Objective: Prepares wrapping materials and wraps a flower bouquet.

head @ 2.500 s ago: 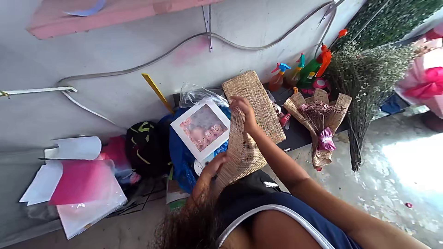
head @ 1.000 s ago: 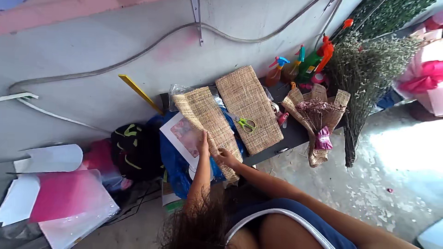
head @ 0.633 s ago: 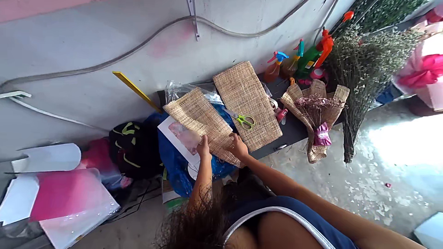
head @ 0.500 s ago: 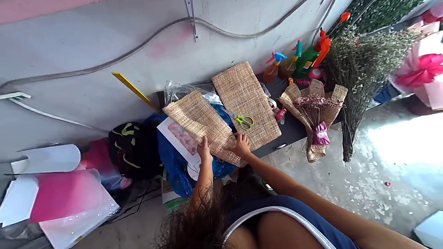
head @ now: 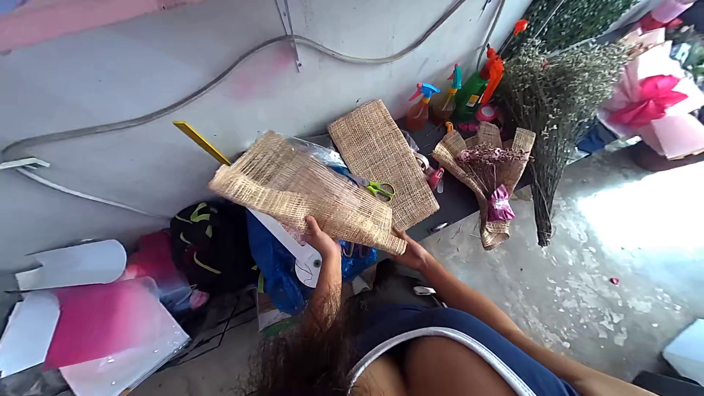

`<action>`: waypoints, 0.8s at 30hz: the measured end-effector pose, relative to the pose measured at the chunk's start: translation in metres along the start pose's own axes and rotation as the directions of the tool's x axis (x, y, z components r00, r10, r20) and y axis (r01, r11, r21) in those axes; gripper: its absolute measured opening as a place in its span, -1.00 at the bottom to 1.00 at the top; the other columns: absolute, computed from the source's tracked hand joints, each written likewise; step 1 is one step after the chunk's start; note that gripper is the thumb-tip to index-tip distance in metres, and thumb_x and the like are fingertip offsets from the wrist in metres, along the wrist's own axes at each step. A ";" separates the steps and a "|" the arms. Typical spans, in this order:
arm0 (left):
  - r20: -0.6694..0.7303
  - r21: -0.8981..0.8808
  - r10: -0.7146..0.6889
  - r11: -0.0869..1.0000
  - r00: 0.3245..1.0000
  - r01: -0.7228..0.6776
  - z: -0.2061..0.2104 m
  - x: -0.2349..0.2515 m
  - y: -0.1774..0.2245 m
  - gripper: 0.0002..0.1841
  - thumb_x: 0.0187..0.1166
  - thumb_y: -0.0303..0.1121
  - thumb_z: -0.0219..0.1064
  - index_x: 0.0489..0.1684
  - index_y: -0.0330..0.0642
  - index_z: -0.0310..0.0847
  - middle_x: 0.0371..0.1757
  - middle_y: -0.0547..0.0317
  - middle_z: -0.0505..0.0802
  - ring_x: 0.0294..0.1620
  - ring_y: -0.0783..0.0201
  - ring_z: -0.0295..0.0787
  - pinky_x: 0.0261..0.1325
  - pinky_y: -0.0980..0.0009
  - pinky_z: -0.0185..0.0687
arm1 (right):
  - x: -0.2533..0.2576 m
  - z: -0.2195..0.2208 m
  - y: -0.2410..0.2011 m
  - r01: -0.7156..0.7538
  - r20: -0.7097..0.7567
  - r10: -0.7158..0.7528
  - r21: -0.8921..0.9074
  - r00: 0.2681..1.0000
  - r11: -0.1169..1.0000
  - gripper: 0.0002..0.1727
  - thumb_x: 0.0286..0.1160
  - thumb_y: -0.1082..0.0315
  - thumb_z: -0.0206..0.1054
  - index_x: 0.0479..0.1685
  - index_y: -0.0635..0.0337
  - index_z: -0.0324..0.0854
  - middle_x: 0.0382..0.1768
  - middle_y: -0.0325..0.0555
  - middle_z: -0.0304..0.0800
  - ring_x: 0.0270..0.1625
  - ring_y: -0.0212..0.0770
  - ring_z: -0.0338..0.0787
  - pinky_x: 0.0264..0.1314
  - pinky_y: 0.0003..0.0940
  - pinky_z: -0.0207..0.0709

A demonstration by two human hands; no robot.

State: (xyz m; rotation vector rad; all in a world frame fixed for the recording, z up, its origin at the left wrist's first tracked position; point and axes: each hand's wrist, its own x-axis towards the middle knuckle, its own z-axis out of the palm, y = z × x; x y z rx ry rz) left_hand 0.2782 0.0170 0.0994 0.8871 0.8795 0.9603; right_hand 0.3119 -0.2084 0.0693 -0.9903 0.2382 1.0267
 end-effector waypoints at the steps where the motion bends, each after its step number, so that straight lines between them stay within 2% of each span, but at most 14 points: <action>1: -0.019 -0.007 0.027 1.000 0.999 -0.028 0.003 -0.001 0.004 -0.60 0.87 -0.21 0.02 0.47 -0.33 0.34 0.15 -0.01 0.75 0.14 0.27 0.76 0.29 0.23 0.72 | -0.004 -0.005 -0.001 0.005 0.128 -0.008 0.029 0.992 1.000 -0.19 0.73 -0.25 0.01 0.84 -0.10 -0.14 0.55 0.09 0.51 0.50 0.07 0.61 0.32 0.03 0.61; 3: -0.062 -0.002 0.076 0.997 0.995 -0.076 0.008 -0.008 0.008 -0.60 0.86 -0.24 0.04 0.47 -0.35 0.35 0.17 -0.02 0.75 0.16 0.29 0.76 0.31 0.26 0.70 | -0.008 -0.005 -0.003 0.065 0.271 -0.066 0.012 0.960 0.998 0.37 0.10 -0.41 0.54 0.90 -0.21 -0.33 0.70 0.10 0.36 0.66 0.17 0.45 0.41 0.18 0.55; 5: -0.093 -0.012 0.070 0.997 0.993 -0.071 0.012 -0.016 0.012 -0.60 0.87 -0.26 0.03 0.51 -0.35 0.31 0.20 -0.03 0.73 0.19 0.29 0.73 0.32 0.27 0.68 | -0.008 0.008 -0.008 0.162 0.249 -0.154 -0.015 0.956 0.987 0.62 -0.39 -0.02 0.85 0.87 -0.18 -0.36 0.59 0.09 0.45 0.49 0.12 0.63 0.28 0.12 0.70; 6: -0.104 -0.030 0.046 0.998 0.993 -0.050 0.012 -0.018 0.014 -0.59 0.88 -0.25 0.01 0.53 -0.33 0.29 0.21 -0.03 0.71 0.20 0.28 0.72 0.32 0.26 0.68 | -0.008 0.015 -0.011 0.205 0.185 -0.193 -0.050 0.964 0.977 0.56 -0.33 0.19 0.81 0.87 -0.15 -0.35 0.51 0.12 0.49 0.34 0.06 0.73 0.19 0.02 0.76; 8: -0.102 -0.083 -0.016 0.997 0.995 0.007 0.010 -0.022 0.017 -0.59 0.90 -0.20 -0.02 0.54 -0.26 0.30 0.22 -0.01 0.72 0.20 0.23 0.73 0.31 0.19 0.69 | -0.010 0.026 -0.018 0.247 0.013 -0.247 -0.121 0.969 0.961 0.15 0.23 0.57 0.45 0.86 -0.09 -0.24 0.32 0.18 0.62 0.09 -0.03 0.81 0.08 -0.11 0.75; 10: -0.091 -0.120 -0.061 0.992 0.994 0.050 0.006 -0.027 0.016 -0.60 0.90 -0.14 -0.04 0.48 -0.22 0.36 0.17 0.00 0.74 0.17 0.20 0.76 0.26 0.13 0.72 | -0.013 0.028 -0.018 0.301 -0.089 -0.314 -0.134 0.945 0.944 -0.17 0.64 0.48 0.20 0.86 -0.09 -0.14 0.23 0.18 0.67 0.01 -0.05 0.83 0.03 -0.13 0.75; 11: -0.098 -0.142 -0.084 0.987 0.992 0.070 0.003 -0.029 0.016 -0.58 0.90 -0.11 -0.05 0.47 -0.22 0.37 0.17 -0.02 0.75 0.18 0.17 0.76 0.26 0.09 0.73 | -0.014 0.023 -0.014 0.344 -0.056 -0.349 -0.080 0.935 0.935 -0.21 0.74 0.18 0.15 0.87 -0.13 -0.23 0.30 0.15 0.65 0.08 -0.05 0.82 0.07 -0.12 0.75; 12: -0.112 -0.171 -0.107 0.981 0.988 0.087 0.002 -0.030 0.018 -0.56 0.89 -0.08 -0.05 0.47 -0.22 0.36 0.19 -0.03 0.74 0.21 0.15 0.75 0.28 0.07 0.71 | -0.016 0.020 -0.010 0.364 0.013 -0.364 -0.004 0.931 0.931 -0.03 0.65 -0.25 0.18 0.87 -0.18 -0.38 0.41 0.11 0.60 0.21 -0.04 0.81 0.13 -0.10 0.76; 13: -0.128 -0.198 -0.127 0.975 0.984 0.101 0.001 -0.030 0.023 -0.54 0.89 -0.05 -0.07 0.49 -0.21 0.34 0.23 -0.04 0.72 0.25 0.15 0.72 0.31 0.06 0.68 | -0.018 0.019 -0.004 0.365 0.080 -0.369 0.060 0.926 0.929 0.26 0.34 -0.47 0.32 0.87 -0.17 -0.48 0.56 0.12 0.47 0.40 0.04 0.72 0.27 0.04 0.72; 15: -0.151 -0.224 -0.132 0.970 0.980 0.096 0.002 -0.033 0.032 -0.52 0.90 -0.03 -0.09 0.52 -0.20 0.32 0.28 -0.04 0.70 0.29 0.15 0.69 0.35 0.06 0.66 | -0.018 0.024 0.013 0.330 0.190 -0.320 -0.021 0.928 0.944 0.45 0.16 -0.24 0.58 0.86 -0.04 -0.60 0.72 0.18 0.21 0.63 0.13 0.50 0.40 0.16 0.62; 17: -0.141 -0.205 -0.098 0.976 0.985 0.068 0.008 -0.040 0.033 -0.52 0.89 -0.02 -0.10 0.49 -0.20 0.33 0.24 -0.03 0.71 0.25 0.17 0.71 0.33 0.07 0.68 | -0.016 0.051 0.024 0.267 0.198 -0.236 -0.152 0.951 0.952 0.51 -0.21 0.12 0.74 0.83 0.09 -0.40 0.67 0.16 0.32 0.53 0.05 0.60 0.29 0.02 0.70; 20: -0.083 -0.159 -0.098 0.984 0.992 0.083 0.016 -0.061 0.025 -0.51 0.89 0.01 -0.10 0.47 -0.19 0.37 0.17 0.01 0.74 0.20 0.18 0.75 0.28 0.07 0.71 | -0.016 0.106 0.013 0.290 0.079 -0.289 -0.001 0.954 0.957 -0.21 0.36 0.37 0.47 0.63 0.22 0.17 0.31 0.05 0.63 0.25 -0.13 0.70 0.27 -0.12 0.65; 21: -0.086 -0.169 -0.118 0.980 0.989 0.102 0.019 -0.065 0.025 -0.51 0.88 0.02 -0.10 0.45 -0.18 0.38 0.15 0.02 0.75 0.18 0.17 0.75 0.25 0.06 0.72 | -0.012 0.116 0.005 0.310 0.024 -0.314 0.113 0.949 0.944 -0.40 0.60 0.36 0.29 0.61 0.21 0.21 0.31 0.04 0.62 0.28 -0.14 0.68 0.35 -0.10 0.60; 24: -0.122 -0.211 -0.171 0.967 0.978 0.143 0.020 -0.063 0.030 -0.51 0.89 0.02 -0.10 0.49 -0.16 0.34 0.22 -0.02 0.71 0.24 0.13 0.71 0.27 0.03 0.69 | 0.008 0.122 -0.012 0.329 -0.164 -0.286 0.384 0.944 0.863 -0.56 0.83 0.09 0.08 0.55 0.05 0.33 0.33 -0.05 0.66 0.34 -0.12 0.69 0.39 -0.08 0.59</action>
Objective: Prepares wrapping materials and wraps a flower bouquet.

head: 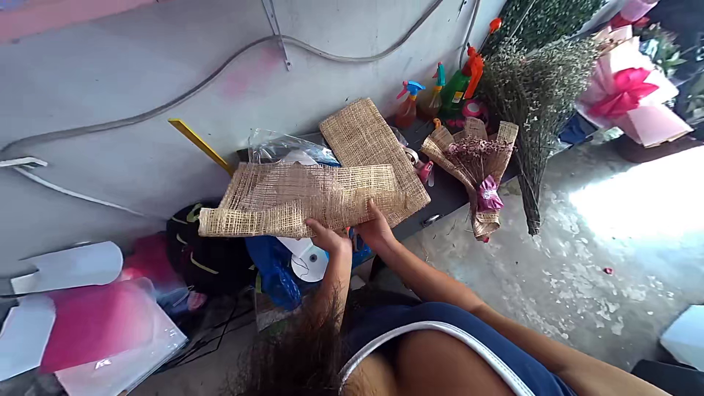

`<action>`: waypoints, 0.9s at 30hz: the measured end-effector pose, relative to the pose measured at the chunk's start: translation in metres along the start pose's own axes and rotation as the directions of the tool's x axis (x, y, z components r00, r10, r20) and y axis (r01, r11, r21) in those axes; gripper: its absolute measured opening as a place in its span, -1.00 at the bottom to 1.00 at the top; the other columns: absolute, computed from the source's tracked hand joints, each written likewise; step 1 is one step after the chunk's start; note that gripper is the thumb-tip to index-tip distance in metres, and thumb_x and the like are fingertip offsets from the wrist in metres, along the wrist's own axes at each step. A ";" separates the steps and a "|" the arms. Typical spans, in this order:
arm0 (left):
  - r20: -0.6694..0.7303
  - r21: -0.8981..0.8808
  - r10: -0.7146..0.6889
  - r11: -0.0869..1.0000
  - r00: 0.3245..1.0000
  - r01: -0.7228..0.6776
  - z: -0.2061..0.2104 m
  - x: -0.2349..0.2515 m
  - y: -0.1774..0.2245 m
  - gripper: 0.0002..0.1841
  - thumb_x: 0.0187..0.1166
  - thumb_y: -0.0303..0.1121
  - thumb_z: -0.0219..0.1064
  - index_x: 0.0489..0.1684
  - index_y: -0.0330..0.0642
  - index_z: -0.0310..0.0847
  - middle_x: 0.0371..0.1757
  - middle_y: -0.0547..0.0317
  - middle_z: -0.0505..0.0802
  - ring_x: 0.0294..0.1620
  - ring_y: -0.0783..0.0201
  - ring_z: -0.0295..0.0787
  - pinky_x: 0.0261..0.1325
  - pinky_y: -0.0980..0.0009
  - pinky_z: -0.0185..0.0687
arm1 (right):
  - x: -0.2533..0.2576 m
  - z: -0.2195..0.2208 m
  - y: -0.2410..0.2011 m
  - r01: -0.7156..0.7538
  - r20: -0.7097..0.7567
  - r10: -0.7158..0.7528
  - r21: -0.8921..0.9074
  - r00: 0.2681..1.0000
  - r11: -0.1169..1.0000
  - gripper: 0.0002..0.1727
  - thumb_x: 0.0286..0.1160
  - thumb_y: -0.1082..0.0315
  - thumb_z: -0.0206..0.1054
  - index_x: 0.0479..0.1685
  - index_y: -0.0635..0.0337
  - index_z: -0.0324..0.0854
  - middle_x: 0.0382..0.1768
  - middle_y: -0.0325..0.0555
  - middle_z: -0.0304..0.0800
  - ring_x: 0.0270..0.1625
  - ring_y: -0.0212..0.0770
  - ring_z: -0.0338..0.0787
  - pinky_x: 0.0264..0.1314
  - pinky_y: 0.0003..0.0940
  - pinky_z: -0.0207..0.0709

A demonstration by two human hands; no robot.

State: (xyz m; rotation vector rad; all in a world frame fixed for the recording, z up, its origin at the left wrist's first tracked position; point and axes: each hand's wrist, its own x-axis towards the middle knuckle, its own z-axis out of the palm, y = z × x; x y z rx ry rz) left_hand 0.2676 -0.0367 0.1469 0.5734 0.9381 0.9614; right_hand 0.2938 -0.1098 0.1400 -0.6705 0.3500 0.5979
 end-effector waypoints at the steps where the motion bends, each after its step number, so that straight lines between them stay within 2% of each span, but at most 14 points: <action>1: -0.015 -0.012 -0.008 1.000 1.000 0.008 0.000 0.001 0.001 -0.53 0.88 0.01 -0.08 0.47 -0.16 0.36 0.21 -0.03 0.72 0.23 0.11 0.72 0.25 0.02 0.71 | 0.005 0.000 0.000 0.012 -0.067 -0.008 0.051 0.998 0.999 -0.57 0.82 0.09 0.12 0.52 0.06 0.36 0.29 -0.04 0.68 0.29 -0.12 0.71 0.35 -0.10 0.62; 4: -0.003 -0.039 -0.057 0.998 0.998 0.056 -0.003 0.002 0.000 -0.56 0.91 -0.04 -0.11 0.44 -0.17 0.37 0.22 -0.02 0.71 0.24 0.12 0.70 0.27 0.02 0.68 | 0.011 -0.001 -0.002 0.004 -0.190 0.019 0.121 0.982 0.993 -0.63 0.80 0.14 0.15 0.41 0.11 0.40 0.14 -0.02 0.71 0.14 -0.12 0.77 0.19 -0.16 0.69; 9: 0.036 -0.077 -0.116 0.990 0.993 0.119 -0.007 0.012 -0.002 -0.58 0.91 -0.05 -0.14 0.38 -0.14 0.40 0.17 0.04 0.72 0.19 0.17 0.72 0.22 0.08 0.69 | 0.016 -0.007 -0.008 0.005 -0.124 0.001 0.051 0.992 0.999 -0.68 0.80 0.20 0.16 0.37 0.10 0.45 0.09 -0.04 0.76 0.10 -0.15 0.80 0.16 -0.18 0.71; 12: 0.084 -0.096 -0.057 0.993 0.995 0.065 -0.009 0.026 0.000 -0.63 0.92 -0.10 -0.15 0.34 -0.12 0.40 0.11 0.09 0.74 0.17 0.20 0.73 0.22 0.11 0.70 | 0.025 -0.022 -0.022 0.084 -0.107 -0.083 0.014 0.991 0.996 -0.69 0.74 0.35 0.20 0.37 0.12 0.43 0.08 -0.04 0.76 0.07 -0.16 0.81 0.17 -0.18 0.72; 15: 0.131 -0.101 -0.043 0.993 0.990 0.056 -0.009 0.030 -0.001 -0.65 0.92 -0.10 -0.16 0.28 -0.09 0.43 0.05 0.14 0.77 0.12 0.25 0.76 0.19 0.15 0.73 | 0.028 -0.031 -0.030 0.148 -0.173 -0.153 -0.041 0.973 0.988 -0.65 0.65 0.49 0.27 0.36 0.17 0.41 0.02 -0.04 0.76 0.01 -0.17 0.80 0.11 -0.19 0.72; 19: 0.150 -0.069 -0.071 0.994 0.986 0.082 -0.006 0.026 -0.004 -0.71 0.90 -0.16 -0.07 0.28 -0.09 0.43 0.03 0.13 0.78 0.07 0.24 0.79 0.12 0.17 0.76 | 0.027 -0.042 -0.034 0.193 -0.219 -0.199 -0.049 0.955 0.980 -0.66 0.68 0.47 0.25 0.37 0.18 0.41 0.03 -0.01 0.76 0.01 -0.15 0.81 0.10 -0.16 0.73; 23: 0.103 -0.028 -0.006 1.000 0.995 0.009 -0.012 0.037 -0.003 -0.71 0.84 -0.31 0.09 0.42 -0.11 0.36 0.10 0.07 0.75 0.10 0.19 0.77 0.14 0.11 0.77 | 0.023 -0.063 -0.050 0.228 -0.230 -0.244 -0.096 0.942 0.969 -0.69 0.71 0.47 0.21 0.36 0.17 0.41 -0.01 -0.05 0.77 -0.02 -0.17 0.82 0.07 -0.19 0.75; 25: 0.106 -0.016 -0.001 1.000 0.994 0.003 -0.012 0.036 -0.005 -0.76 0.85 -0.30 0.07 0.33 -0.13 0.41 0.02 0.10 0.77 0.04 0.23 0.79 0.10 0.15 0.78 | 0.019 -0.072 -0.052 0.224 -0.247 -0.241 -0.095 0.938 0.970 -0.71 0.74 0.44 0.17 0.36 0.16 0.40 -0.01 -0.04 0.76 -0.02 -0.17 0.82 0.07 -0.20 0.74; 27: 0.138 -0.009 -0.019 1.000 0.990 0.021 -0.011 0.034 -0.007 -0.75 0.87 -0.26 0.03 0.31 -0.15 0.42 0.04 0.09 0.77 0.07 0.24 0.79 0.15 0.15 0.77 | 0.016 -0.085 -0.052 0.205 -0.259 -0.220 -0.084 0.941 0.975 -0.67 0.78 0.39 0.14 0.44 0.13 0.35 0.02 0.00 0.76 -0.01 -0.15 0.83 0.05 -0.19 0.75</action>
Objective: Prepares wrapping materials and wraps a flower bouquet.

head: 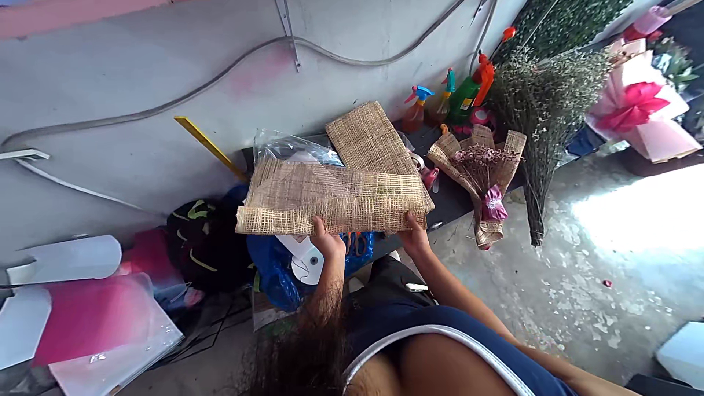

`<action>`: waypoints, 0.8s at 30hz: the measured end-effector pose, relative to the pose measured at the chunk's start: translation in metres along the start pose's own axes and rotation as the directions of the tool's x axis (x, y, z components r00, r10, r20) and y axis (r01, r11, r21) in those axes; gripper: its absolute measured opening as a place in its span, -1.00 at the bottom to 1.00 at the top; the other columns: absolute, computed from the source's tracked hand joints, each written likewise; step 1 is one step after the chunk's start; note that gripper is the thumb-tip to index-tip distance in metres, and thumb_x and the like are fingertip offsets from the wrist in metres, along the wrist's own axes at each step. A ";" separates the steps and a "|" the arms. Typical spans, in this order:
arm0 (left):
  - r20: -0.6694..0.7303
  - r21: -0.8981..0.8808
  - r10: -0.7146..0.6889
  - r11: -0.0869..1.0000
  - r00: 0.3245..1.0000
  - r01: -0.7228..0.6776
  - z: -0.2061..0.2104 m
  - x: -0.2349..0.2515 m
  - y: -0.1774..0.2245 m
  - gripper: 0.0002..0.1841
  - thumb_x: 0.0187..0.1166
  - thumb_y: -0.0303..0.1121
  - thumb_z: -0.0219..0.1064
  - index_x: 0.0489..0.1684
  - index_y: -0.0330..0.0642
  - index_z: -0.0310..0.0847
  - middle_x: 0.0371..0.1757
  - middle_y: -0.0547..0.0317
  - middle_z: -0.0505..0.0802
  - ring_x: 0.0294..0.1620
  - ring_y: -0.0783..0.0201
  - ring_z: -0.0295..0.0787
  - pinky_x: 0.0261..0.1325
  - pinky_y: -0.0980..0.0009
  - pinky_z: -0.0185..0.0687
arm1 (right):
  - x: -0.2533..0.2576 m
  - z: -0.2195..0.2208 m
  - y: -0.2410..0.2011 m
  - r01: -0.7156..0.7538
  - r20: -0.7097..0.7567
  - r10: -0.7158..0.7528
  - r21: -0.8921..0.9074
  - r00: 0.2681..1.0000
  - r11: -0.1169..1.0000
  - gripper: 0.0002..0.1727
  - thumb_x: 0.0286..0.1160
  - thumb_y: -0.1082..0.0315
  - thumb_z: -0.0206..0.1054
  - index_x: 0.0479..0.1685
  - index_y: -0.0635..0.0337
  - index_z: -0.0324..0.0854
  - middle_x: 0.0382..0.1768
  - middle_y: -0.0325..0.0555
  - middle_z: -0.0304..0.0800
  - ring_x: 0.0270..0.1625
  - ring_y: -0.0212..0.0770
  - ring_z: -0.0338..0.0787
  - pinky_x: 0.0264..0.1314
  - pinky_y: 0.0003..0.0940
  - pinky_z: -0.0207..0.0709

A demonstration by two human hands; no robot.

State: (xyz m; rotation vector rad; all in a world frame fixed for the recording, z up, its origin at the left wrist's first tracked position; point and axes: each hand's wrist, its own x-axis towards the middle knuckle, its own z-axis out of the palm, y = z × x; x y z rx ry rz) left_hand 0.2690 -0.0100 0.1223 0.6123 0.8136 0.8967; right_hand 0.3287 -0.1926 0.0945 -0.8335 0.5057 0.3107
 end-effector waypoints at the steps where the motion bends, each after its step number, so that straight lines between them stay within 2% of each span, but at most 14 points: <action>1: 0.013 0.007 -0.005 1.000 1.000 0.005 -0.001 0.001 0.000 -0.74 0.87 -0.26 0.03 0.34 -0.15 0.42 0.08 0.09 0.76 0.10 0.23 0.77 0.18 0.13 0.75 | 0.001 -0.010 0.001 -0.017 0.029 0.017 -0.003 0.999 1.000 -0.59 0.81 0.37 0.08 0.56 0.09 0.23 0.12 0.04 0.72 0.07 -0.09 0.81 0.10 -0.13 0.74; 3: 0.021 0.029 0.005 1.000 1.000 -0.005 -0.004 0.006 0.002 -0.71 0.86 -0.26 0.06 0.40 -0.15 0.40 0.13 0.08 0.76 0.15 0.22 0.76 0.22 0.12 0.74 | 0.003 -0.033 -0.001 -0.030 0.115 0.031 -0.014 0.993 0.999 -0.32 0.82 0.34 -0.01 0.84 -0.15 -0.25 0.43 0.12 0.49 0.31 0.01 0.69 0.25 0.02 0.64; 4: 0.022 0.042 0.015 0.999 1.000 -0.016 -0.007 0.008 0.002 -0.69 0.85 -0.27 0.07 0.43 -0.15 0.38 0.15 0.06 0.75 0.16 0.22 0.76 0.23 0.11 0.74 | 0.005 -0.043 -0.003 -0.013 0.137 0.018 -0.043 0.990 0.999 -0.20 0.80 0.33 0.03 0.87 -0.24 -0.41 0.49 0.13 0.41 0.34 0.03 0.66 0.24 0.05 0.62; 6: 0.035 0.075 0.008 0.997 0.999 -0.010 -0.015 0.011 0.000 -0.65 0.85 -0.28 0.08 0.49 -0.19 0.35 0.19 0.00 0.75 0.19 0.19 0.75 0.26 0.09 0.72 | 0.008 -0.060 -0.010 0.018 0.226 0.021 -0.173 0.974 0.985 0.19 0.41 0.26 0.39 0.86 -0.27 -0.58 0.48 0.23 0.42 0.31 0.11 0.71 0.18 0.12 0.71; 7: 0.040 0.089 -0.007 0.996 0.999 0.003 -0.016 0.011 -0.001 -0.66 0.85 -0.28 0.07 0.48 -0.20 0.34 0.19 0.00 0.75 0.18 0.18 0.76 0.26 0.10 0.72 | 0.009 -0.060 -0.016 0.013 0.252 0.062 -0.283 0.966 0.959 0.39 0.11 0.19 0.58 0.85 -0.23 -0.59 0.43 0.24 0.47 0.24 0.11 0.76 0.11 0.08 0.76; 8: 0.039 0.087 -0.026 0.996 0.999 0.023 -0.016 0.010 -0.002 -0.65 0.86 -0.27 0.06 0.49 -0.20 0.34 0.20 0.00 0.75 0.19 0.17 0.76 0.26 0.10 0.72 | 0.007 -0.056 -0.023 -0.002 0.252 0.114 -0.406 0.961 0.914 0.46 -0.07 0.22 0.64 0.85 -0.19 -0.53 0.38 0.24 0.53 0.15 0.08 0.80 0.03 0.00 0.79; 9: 0.038 0.082 -0.041 0.996 0.998 0.038 -0.017 0.009 -0.002 -0.65 0.86 -0.26 0.05 0.49 -0.18 0.34 0.20 0.00 0.75 0.19 0.17 0.76 0.27 0.09 0.72 | 0.007 -0.053 -0.029 -0.015 0.247 0.161 -0.506 0.956 0.862 0.38 0.00 0.36 0.59 0.86 -0.15 -0.46 0.32 0.23 0.56 0.08 0.03 0.81 -0.02 -0.07 0.78; 11: 0.047 0.069 -0.046 0.997 0.998 0.043 -0.017 0.009 0.000 -0.66 0.86 -0.25 0.07 0.47 -0.17 0.37 0.19 0.02 0.76 0.20 0.18 0.76 0.27 0.08 0.72 | 0.012 -0.052 -0.036 -0.030 0.208 0.197 -0.611 0.958 0.791 0.08 0.35 0.59 0.44 0.86 0.03 -0.23 0.26 0.24 0.63 0.05 -0.02 0.82 0.04 -0.12 0.76; 13: 0.059 0.071 -0.042 0.997 0.997 0.037 -0.013 0.008 0.001 -0.69 0.85 -0.26 0.07 0.41 -0.18 0.41 0.14 0.03 0.77 0.16 0.18 0.77 0.25 0.09 0.73 | 0.016 -0.048 -0.039 -0.064 0.157 0.205 -0.624 0.966 0.779 -0.41 0.55 0.58 0.32 0.58 0.27 0.26 0.05 0.10 0.76 -0.06 -0.15 0.84 0.02 -0.20 0.76; 14: 0.063 0.077 -0.039 0.996 0.997 0.034 -0.012 0.007 0.001 -0.69 0.85 -0.26 0.07 0.40 -0.18 0.42 0.13 0.04 0.78 0.15 0.18 0.78 0.25 0.10 0.73 | 0.016 -0.048 -0.041 -0.087 0.149 0.224 -0.614 0.963 0.784 -0.55 0.62 0.55 0.27 0.46 0.33 0.36 -0.01 0.05 0.79 -0.09 -0.18 0.84 0.01 -0.22 0.76; 15: 0.065 0.082 -0.036 0.996 0.997 0.031 -0.011 0.007 0.002 -0.70 0.85 -0.27 0.07 0.40 -0.19 0.41 0.13 0.04 0.78 0.15 0.19 0.78 0.25 0.11 0.73 | 0.016 -0.050 -0.043 -0.106 0.163 0.248 -0.594 0.955 0.798 -0.59 0.67 0.53 0.21 0.45 0.33 0.34 0.00 0.03 0.78 -0.07 -0.18 0.84 0.03 -0.22 0.76; 18: 0.072 0.110 -0.041 0.993 0.997 0.033 -0.009 0.006 0.002 -0.68 0.83 -0.28 0.11 0.42 -0.21 0.41 0.15 0.02 0.77 0.15 0.19 0.77 0.24 0.12 0.73 | 0.017 -0.051 -0.043 -0.097 0.184 0.210 -0.486 0.960 0.869 -0.45 0.71 0.52 0.11 0.66 0.18 0.14 0.14 0.09 0.71 0.03 -0.09 0.83 0.07 -0.13 0.76; 21: 0.139 0.159 -0.081 0.986 0.987 0.058 -0.008 0.001 -0.001 -0.72 0.78 -0.36 0.19 0.35 -0.21 0.44 0.04 0.08 0.81 0.01 0.26 0.82 0.09 0.21 0.80 | 0.018 -0.048 -0.039 -0.024 0.044 0.044 -0.386 0.998 0.922 -0.45 0.63 0.62 0.18 0.60 0.15 0.27 0.06 0.11 0.72 -0.06 -0.07 0.82 -0.08 -0.11 0.76; 24: 0.366 0.179 -0.188 0.975 0.911 0.130 -0.014 0.008 0.004 -0.61 0.84 -0.35 -0.01 0.59 -0.11 0.17 0.23 0.05 0.72 0.14 0.20 0.76 0.20 0.15 0.73 | 0.021 -0.055 -0.045 0.032 0.022 -0.027 -0.308 0.999 0.951 -0.37 0.62 0.66 0.12 0.67 0.08 0.15 0.13 0.11 0.68 0.00 -0.06 0.82 -0.05 -0.07 0.77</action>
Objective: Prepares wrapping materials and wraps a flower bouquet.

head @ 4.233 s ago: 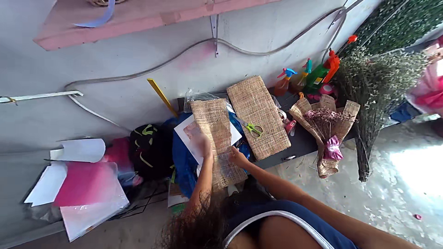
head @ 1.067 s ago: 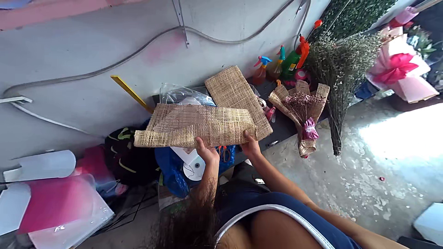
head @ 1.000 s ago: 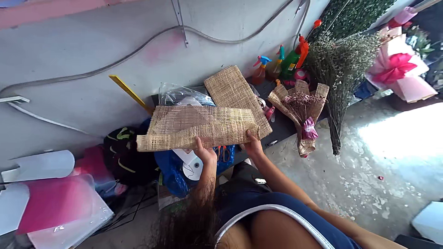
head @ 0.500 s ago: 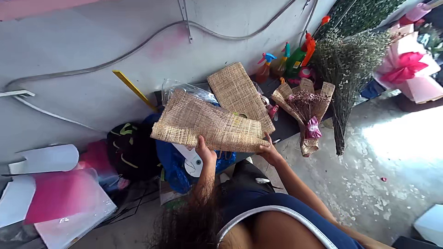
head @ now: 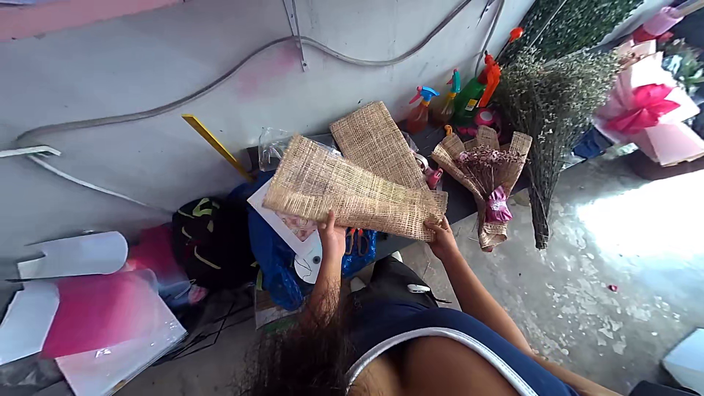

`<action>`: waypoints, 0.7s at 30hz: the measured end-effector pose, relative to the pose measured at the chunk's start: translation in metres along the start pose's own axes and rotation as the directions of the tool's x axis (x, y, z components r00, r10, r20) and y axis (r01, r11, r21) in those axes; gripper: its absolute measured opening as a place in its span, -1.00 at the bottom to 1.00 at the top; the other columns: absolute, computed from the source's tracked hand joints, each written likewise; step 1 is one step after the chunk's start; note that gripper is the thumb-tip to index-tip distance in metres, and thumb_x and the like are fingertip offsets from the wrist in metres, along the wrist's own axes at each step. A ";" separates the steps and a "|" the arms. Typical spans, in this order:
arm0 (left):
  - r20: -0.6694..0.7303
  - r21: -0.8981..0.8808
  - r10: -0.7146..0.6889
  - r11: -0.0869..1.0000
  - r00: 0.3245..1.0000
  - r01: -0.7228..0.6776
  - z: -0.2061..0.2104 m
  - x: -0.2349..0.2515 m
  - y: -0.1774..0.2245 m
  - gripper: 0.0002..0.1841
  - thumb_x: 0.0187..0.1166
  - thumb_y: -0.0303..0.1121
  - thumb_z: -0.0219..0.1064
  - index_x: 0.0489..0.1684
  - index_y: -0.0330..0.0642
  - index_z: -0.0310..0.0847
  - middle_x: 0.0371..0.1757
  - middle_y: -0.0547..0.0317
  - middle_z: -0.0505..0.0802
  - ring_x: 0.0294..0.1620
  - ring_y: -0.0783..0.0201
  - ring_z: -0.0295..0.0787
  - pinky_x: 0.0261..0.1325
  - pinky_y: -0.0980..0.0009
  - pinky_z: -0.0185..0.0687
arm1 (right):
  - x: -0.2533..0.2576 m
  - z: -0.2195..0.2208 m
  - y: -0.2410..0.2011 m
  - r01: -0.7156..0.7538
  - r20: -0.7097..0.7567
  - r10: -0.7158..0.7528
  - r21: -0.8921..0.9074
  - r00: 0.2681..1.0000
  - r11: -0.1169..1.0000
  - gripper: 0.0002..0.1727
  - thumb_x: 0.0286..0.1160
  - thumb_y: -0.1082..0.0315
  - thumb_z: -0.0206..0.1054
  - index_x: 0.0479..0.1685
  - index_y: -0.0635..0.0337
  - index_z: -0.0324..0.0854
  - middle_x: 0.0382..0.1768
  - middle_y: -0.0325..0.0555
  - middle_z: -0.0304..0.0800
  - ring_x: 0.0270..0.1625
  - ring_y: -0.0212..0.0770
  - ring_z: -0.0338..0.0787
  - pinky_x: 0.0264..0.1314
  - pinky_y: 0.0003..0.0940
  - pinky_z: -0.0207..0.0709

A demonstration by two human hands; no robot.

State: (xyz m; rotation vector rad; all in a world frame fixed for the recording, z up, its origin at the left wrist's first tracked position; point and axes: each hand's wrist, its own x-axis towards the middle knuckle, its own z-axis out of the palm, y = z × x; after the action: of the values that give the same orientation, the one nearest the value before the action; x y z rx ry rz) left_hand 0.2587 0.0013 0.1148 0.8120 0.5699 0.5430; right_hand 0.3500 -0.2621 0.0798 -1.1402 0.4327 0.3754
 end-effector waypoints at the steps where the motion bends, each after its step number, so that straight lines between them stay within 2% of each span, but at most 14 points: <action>1: 0.046 0.017 -0.010 1.000 0.999 0.009 -0.002 0.001 0.002 -0.61 0.84 -0.33 -0.04 0.59 -0.09 0.15 0.24 0.05 0.71 0.14 0.19 0.75 0.18 0.14 0.72 | 0.000 -0.005 -0.002 0.002 0.029 -0.002 0.022 1.000 1.000 -0.34 0.64 0.65 0.08 0.71 0.04 0.08 0.16 0.09 0.67 0.04 -0.07 0.82 0.01 -0.08 0.76; 3: 0.045 0.047 0.008 0.999 0.999 -0.010 -0.003 0.002 0.002 -0.68 0.83 -0.32 -0.03 0.47 -0.10 0.26 0.15 0.10 0.76 0.06 0.22 0.80 0.08 0.17 0.78 | -0.001 -0.016 -0.004 -0.003 0.076 0.001 0.018 0.997 1.000 -0.35 0.69 0.61 0.04 0.74 0.02 0.01 0.16 0.05 0.67 0.05 -0.11 0.82 0.06 -0.10 0.76; 5: -0.073 0.041 0.032 0.999 0.997 -0.029 0.002 0.001 0.000 -0.72 0.87 -0.27 -0.01 0.39 -0.14 0.37 0.08 0.09 0.80 -0.02 0.22 0.83 -0.01 0.19 0.81 | -0.003 -0.022 -0.006 0.010 0.091 -0.007 -0.036 0.996 0.999 -0.44 0.73 0.56 0.05 0.68 0.09 0.06 0.11 0.05 0.68 0.01 -0.13 0.83 0.05 -0.12 0.77; 7: -0.162 0.031 0.047 0.999 0.986 -0.043 0.005 0.001 -0.001 -0.71 0.88 -0.21 0.01 0.33 -0.16 0.44 0.04 0.10 0.81 -0.04 0.24 0.84 -0.02 0.20 0.82 | -0.003 -0.024 -0.004 0.045 0.084 -0.039 -0.076 0.996 0.996 -0.46 0.74 0.56 0.08 0.66 0.15 0.10 0.09 0.05 0.69 -0.01 -0.14 0.83 0.04 -0.15 0.77; 10: -0.137 0.013 0.041 0.999 0.990 -0.039 0.009 0.000 -0.001 -0.71 0.88 -0.20 -0.01 0.32 -0.14 0.45 0.05 0.11 0.82 -0.01 0.23 0.84 0.02 0.19 0.82 | -0.003 -0.026 0.003 0.084 0.042 -0.082 -0.040 0.996 0.996 -0.53 0.75 0.57 0.07 0.60 0.22 0.20 0.02 0.01 0.73 -0.06 -0.20 0.84 0.02 -0.20 0.77; 11: -0.088 0.002 0.026 1.000 0.996 -0.026 0.009 0.000 0.001 -0.67 0.90 -0.16 -0.09 0.38 -0.11 0.41 0.10 0.10 0.81 0.03 0.22 0.84 0.04 0.16 0.81 | -0.003 -0.026 0.005 0.082 0.026 -0.081 -0.016 0.996 0.997 -0.57 0.76 0.55 0.06 0.56 0.24 0.24 0.00 0.00 0.74 -0.07 -0.20 0.84 0.02 -0.20 0.77; 13: 0.039 -0.045 -0.020 0.999 0.999 0.021 0.004 0.003 0.011 -0.48 0.88 0.02 -0.39 0.57 -0.02 0.24 0.30 0.05 0.72 0.21 0.13 0.75 0.14 0.04 0.72 | -0.004 -0.029 0.006 0.075 0.004 -0.075 0.025 0.997 0.997 -0.62 0.78 0.53 0.03 0.52 0.25 0.25 0.00 0.00 0.74 -0.05 -0.20 0.83 0.03 -0.19 0.77; 14: 0.048 -0.066 -0.034 0.997 0.998 0.037 0.000 0.005 0.015 -0.42 0.87 0.08 -0.46 0.62 0.01 0.20 0.35 0.04 0.70 0.25 0.10 0.72 0.18 0.01 0.69 | -0.004 -0.031 0.006 0.073 0.000 -0.073 0.037 0.997 0.997 -0.61 0.78 0.53 0.03 0.53 0.24 0.24 0.01 0.00 0.73 -0.04 -0.20 0.83 0.03 -0.18 0.77; 16: -0.060 -0.070 -0.052 0.996 0.997 0.048 -0.003 0.008 0.021 -0.44 0.88 0.11 -0.41 0.53 0.02 0.29 0.23 0.11 0.75 0.14 0.19 0.77 0.09 0.12 0.74 | -0.005 -0.035 0.005 0.060 0.015 -0.061 0.028 0.998 0.998 -0.57 0.76 0.56 0.01 0.56 0.23 0.20 0.02 0.00 0.71 -0.04 -0.19 0.83 0.04 -0.18 0.76; 18: -0.167 -0.122 -0.087 0.990 0.982 0.067 -0.006 0.009 0.021 -0.48 0.88 0.11 -0.31 0.45 0.02 0.37 0.16 0.14 0.77 0.08 0.24 0.78 0.05 0.18 0.74 | -0.006 -0.036 0.002 0.070 0.049 -0.071 0.023 0.996 0.997 -0.58 0.73 0.61 0.00 0.52 0.22 0.23 -0.01 -0.03 0.74 -0.05 -0.21 0.84 0.04 -0.19 0.77; 21: -0.151 -0.285 -0.170 0.951 0.974 0.122 -0.015 0.009 0.020 -0.50 0.88 0.10 -0.33 0.27 0.05 0.46 0.02 0.19 0.82 0.01 0.25 0.83 0.00 0.17 0.79 | -0.004 -0.032 0.005 0.136 0.117 -0.148 0.100 0.982 0.986 -0.64 0.71 0.64 -0.07 0.36 0.17 0.32 -0.10 -0.15 0.79 -0.07 -0.26 0.85 0.08 -0.22 0.76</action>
State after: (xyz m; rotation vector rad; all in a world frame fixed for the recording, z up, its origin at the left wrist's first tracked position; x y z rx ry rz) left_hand 0.2511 0.0257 0.1201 0.4566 0.6921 0.5445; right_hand 0.3395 -0.2906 0.0667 -1.0454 0.2553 0.2963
